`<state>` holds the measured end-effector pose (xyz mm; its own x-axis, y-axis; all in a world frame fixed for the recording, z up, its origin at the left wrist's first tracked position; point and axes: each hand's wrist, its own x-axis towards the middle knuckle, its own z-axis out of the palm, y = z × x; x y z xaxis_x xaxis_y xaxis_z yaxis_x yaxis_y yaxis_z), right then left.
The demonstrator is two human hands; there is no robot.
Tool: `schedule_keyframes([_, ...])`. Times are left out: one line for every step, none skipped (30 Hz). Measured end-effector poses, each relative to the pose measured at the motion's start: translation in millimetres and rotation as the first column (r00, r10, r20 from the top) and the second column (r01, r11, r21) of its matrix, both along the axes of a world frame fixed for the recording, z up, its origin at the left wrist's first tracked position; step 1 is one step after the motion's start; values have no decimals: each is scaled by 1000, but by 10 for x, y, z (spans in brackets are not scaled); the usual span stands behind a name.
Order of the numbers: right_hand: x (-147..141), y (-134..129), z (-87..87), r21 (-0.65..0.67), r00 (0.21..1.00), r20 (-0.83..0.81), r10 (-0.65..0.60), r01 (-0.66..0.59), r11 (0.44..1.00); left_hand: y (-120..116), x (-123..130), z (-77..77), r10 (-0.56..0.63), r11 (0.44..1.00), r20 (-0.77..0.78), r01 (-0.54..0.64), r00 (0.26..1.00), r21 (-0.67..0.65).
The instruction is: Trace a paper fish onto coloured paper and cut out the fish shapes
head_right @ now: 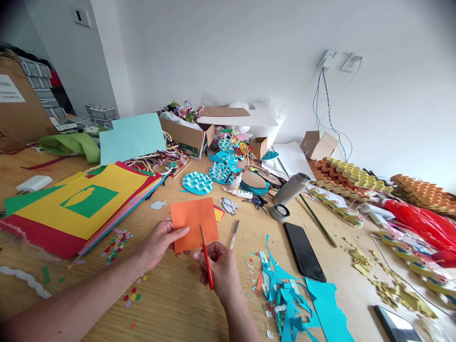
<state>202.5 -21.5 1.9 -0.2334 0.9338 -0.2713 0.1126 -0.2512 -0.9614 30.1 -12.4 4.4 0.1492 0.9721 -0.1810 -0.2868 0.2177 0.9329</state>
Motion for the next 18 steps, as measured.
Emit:
schedule_keyframes([1, -1, -3, -1, 1000, 6, 1, -1, 1000, 0, -1, -1, -1, 1000, 3, 1, 1000, -2])
schedule_keyframes([1, -2, -6, -4, 1000, 9, -1, 1, 1000, 0, -2, -3, -3, 1000, 6, 3, 1000, -5])
schedule_keyframes([1, -2, -7, -8, 1000, 9, -3, 4, 1000, 0, -5, -5, -7, 1000, 10, 7, 1000, -8])
schedule_keyframes([1, -2, -6, -10, 1000, 6, -6, 6, 1000, 1, -8, -9, -12, 1000, 17, 12, 1000, -13])
schedule_keyframes([0, -1, -4, -14, 1000, -1, -8, 8, 1000, 4, -11, -13, -18, 1000, 26, 18, 999, -18])
schedule_keyframes([-1, 0, -1, -17, 1000, -10, -10, 9, 1000, 6, -14, -18, -25, 999, 37, 26, 999, -25])
schedule_keyframes([-2, 2, 4, -21, 1000, -22, -10, 10, 1000, 10, -18, -22, -34, 999, 49, 35, 998, -30])
schedule_keyframes([-3, 3, 8, -24, 999, -34, -10, 9, 1000, 13, -20, -26, -45, 998, 60, 47, 997, -36])
schedule_keyframes([-4, 4, 12, -29, 999, -43, -10, 9, 1000, 16, -22, -30, -55, 997, 68, 57, 996, -41])
schedule_keyframes([-4, 5, 14, -35, 999, -52, -13, 12, 999, 18, -24, -32, -62, 997, 74, 66, 995, -45])
schedule_keyframes([-3, 5, 16, -40, 998, -63, -16, 14, 999, 18, -24, -33, -68, 996, 77, 71, 995, -48])
schedule_keyframes([-2, 5, 16, -44, 997, -75, -17, 14, 999, 17, -24, -34, -72, 996, 77, 76, 994, -50])
schedule_keyframes([0, 5, 16, -47, 996, -87, -16, 12, 999, 15, -23, -35, -73, 996, 75, 77, 994, -49])
schedule_keyframes([2, 4, 16, -49, 995, -100, -14, 9, 999, 12, -22, -36, -73, 996, 72, 77, 995, -46])
schedule_keyframes([4, 3, 16, -48, 994, -113, -9, 4, 999, 8, -21, -38, -74, 996, 69, 77, 995, -42])
schedule_keyframes([5, 2, 16, -47, 992, -124, -4, -2, 999, 4, -20, -39, -74, 996, 66, 77, 995, -37])
schedule_keyframes([5, 2, 18, -47, 991, -134, -1, -5, 999, 1, -19, -39, -73, 997, 65, 76, 995, -33])
schedule_keyframes([4, 1, 20, -46, 990, -142, 1, -7, 999, -1, -18, -40, -70, 997, 64, 72, 996, -30])
